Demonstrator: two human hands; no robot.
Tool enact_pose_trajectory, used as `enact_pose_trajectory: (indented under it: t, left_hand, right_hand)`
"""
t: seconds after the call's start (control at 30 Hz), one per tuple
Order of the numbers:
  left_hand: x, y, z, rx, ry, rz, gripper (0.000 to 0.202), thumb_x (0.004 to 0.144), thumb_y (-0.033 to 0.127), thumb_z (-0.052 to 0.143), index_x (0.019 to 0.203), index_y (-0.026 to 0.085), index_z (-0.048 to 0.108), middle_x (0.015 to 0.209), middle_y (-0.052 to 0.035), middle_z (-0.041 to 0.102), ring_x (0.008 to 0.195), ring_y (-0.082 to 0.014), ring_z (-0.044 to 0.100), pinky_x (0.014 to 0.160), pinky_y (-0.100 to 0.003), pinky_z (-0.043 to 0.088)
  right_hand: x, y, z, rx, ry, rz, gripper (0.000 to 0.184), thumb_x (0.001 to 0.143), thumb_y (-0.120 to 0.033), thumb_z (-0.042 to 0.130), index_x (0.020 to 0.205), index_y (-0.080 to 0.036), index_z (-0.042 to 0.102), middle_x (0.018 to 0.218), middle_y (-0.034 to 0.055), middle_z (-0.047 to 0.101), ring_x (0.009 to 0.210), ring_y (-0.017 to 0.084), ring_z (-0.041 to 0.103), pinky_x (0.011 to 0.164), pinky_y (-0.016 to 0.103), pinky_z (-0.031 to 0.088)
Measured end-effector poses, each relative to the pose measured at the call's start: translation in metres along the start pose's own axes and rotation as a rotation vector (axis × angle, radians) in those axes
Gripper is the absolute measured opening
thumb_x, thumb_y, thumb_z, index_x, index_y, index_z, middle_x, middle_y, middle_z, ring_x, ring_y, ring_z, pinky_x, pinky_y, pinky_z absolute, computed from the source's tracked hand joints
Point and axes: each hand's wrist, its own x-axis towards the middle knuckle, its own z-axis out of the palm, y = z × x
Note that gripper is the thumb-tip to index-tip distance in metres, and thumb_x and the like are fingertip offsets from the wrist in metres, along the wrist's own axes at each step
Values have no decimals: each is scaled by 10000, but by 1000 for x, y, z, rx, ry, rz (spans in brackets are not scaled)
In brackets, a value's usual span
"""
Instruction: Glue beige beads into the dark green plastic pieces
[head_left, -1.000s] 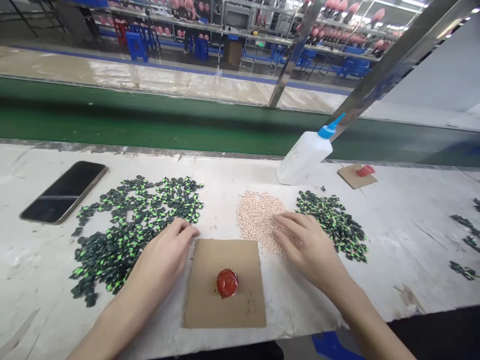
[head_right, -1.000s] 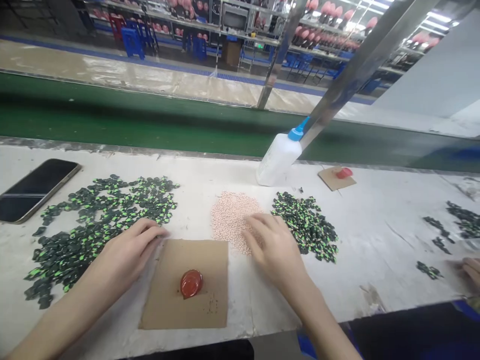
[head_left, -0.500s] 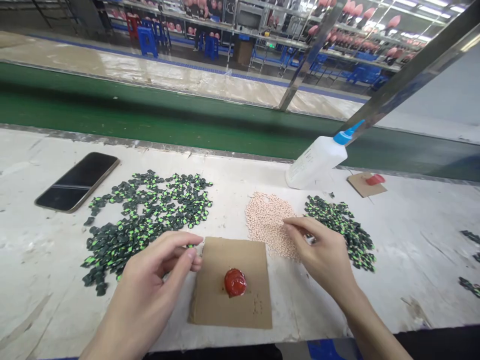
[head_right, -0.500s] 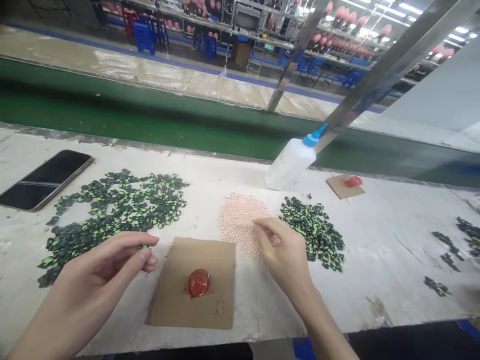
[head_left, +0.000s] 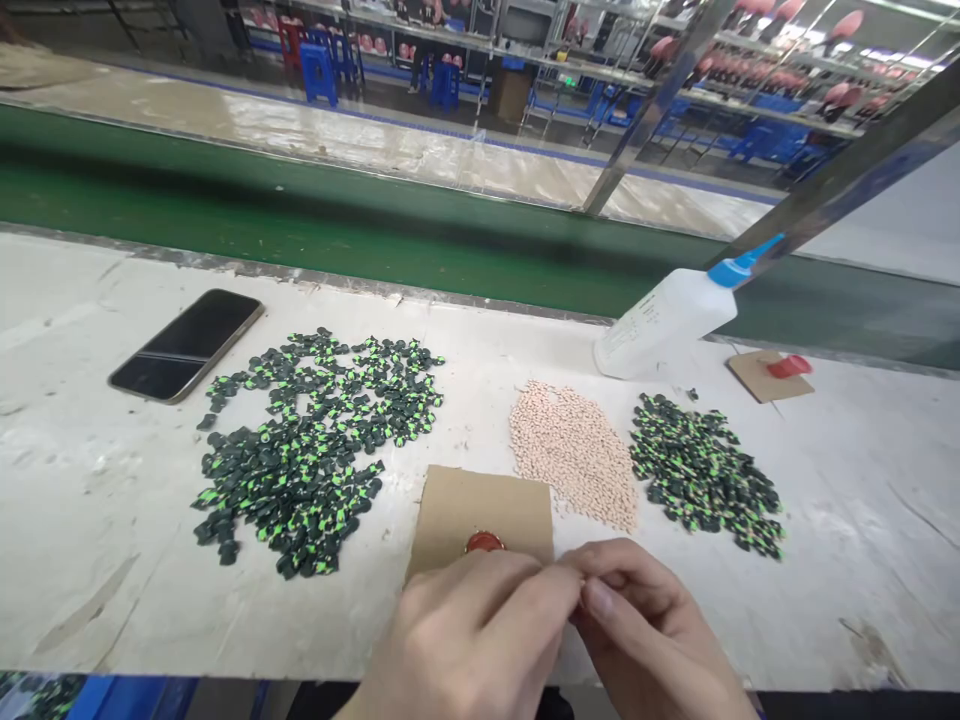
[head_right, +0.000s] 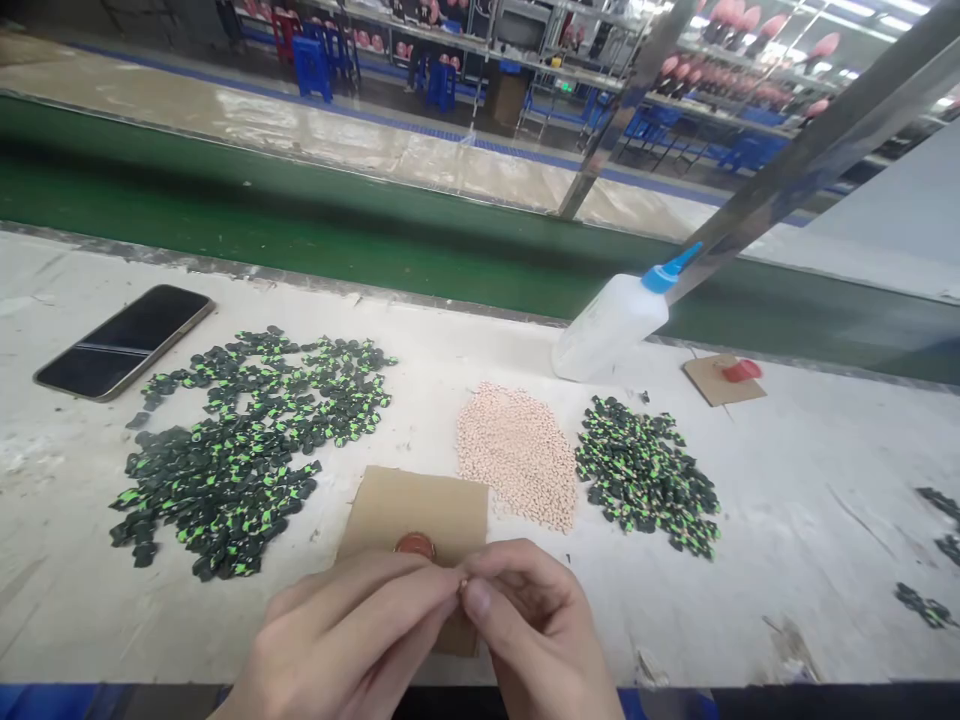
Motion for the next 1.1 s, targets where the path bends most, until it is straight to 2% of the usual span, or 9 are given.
enact_pose_trajectory:
  t: [0.13,0.2,0.3,0.37,0.5,0.63,0.83,0.93,1.1]
  left_hand:
    - [-4,-3,-3,54,31,13,189,1024,74,528,1018,159,696,805,-30,780,650,-153,760,716,-234,658]
    - [-6,-2,-6,113,-4,21,178,1024,78,534,1042,153,694,844,-43,797,669,-165,780,679,-240,650]
    - [-8,0,-10,199,-68,30,200,999,57,547,1125,142,676,887,-61,812,666,-184,790,613,-266,629]
    - [-9,0,-12,170,-83,12,211,991,46,529,1108,157,665,868,-57,808,656,-184,787,600,-262,623]
    - [-6,-3,-14,-9,-104,-62,221,966,30,519,1010,190,666,784,-29,751,575,-152,724,553,-225,592]
    - [-4,-4,-19,-53,-150,-84,200,943,18,545,947,190,646,711,2,662,512,-125,624,491,-202,534]
    - [-9,-4,-21,-56,-171,-122,223,947,7,533,990,212,609,719,25,639,527,-112,618,502,-190,522]
    - [-12,-4,-20,-95,-169,-160,223,948,15,547,998,227,594,723,32,659,536,-112,640,512,-191,529]
    - [-15,-4,-20,-92,-170,-156,239,946,11,539,1025,234,570,738,26,664,540,-118,647,523,-199,542]
  right_hand:
    - [6,10,-12,-172,-28,-194,133,705,-398,964,746,-315,869,727,10,843,682,124,787,669,120,618]
    - [8,12,-16,-233,-70,-236,74,746,-370,937,759,-331,875,731,19,852,675,156,809,650,151,644]
    - [8,15,-17,-279,-57,-266,36,779,-362,906,781,-341,878,751,35,859,667,188,820,639,193,665]
    - [7,17,-17,-309,-52,-299,16,792,-346,894,798,-341,880,750,40,859,648,198,818,621,207,670]
    - [6,19,-18,-362,-123,-376,82,826,-271,863,852,-345,883,776,41,861,661,210,823,606,217,675]
    - [5,18,-16,-402,-176,-406,115,856,-220,829,866,-327,868,814,35,842,717,203,814,621,216,668]
    - [1,19,-7,-510,-116,-534,130,918,-265,763,789,-255,770,738,23,705,643,167,661,570,236,580]
    - [-1,20,-4,-481,-117,-494,163,933,-336,755,796,-247,753,745,24,702,658,171,659,581,243,573]
    - [-3,20,-2,-364,-58,-267,211,851,-433,831,757,-252,775,745,26,768,661,177,717,620,235,621]
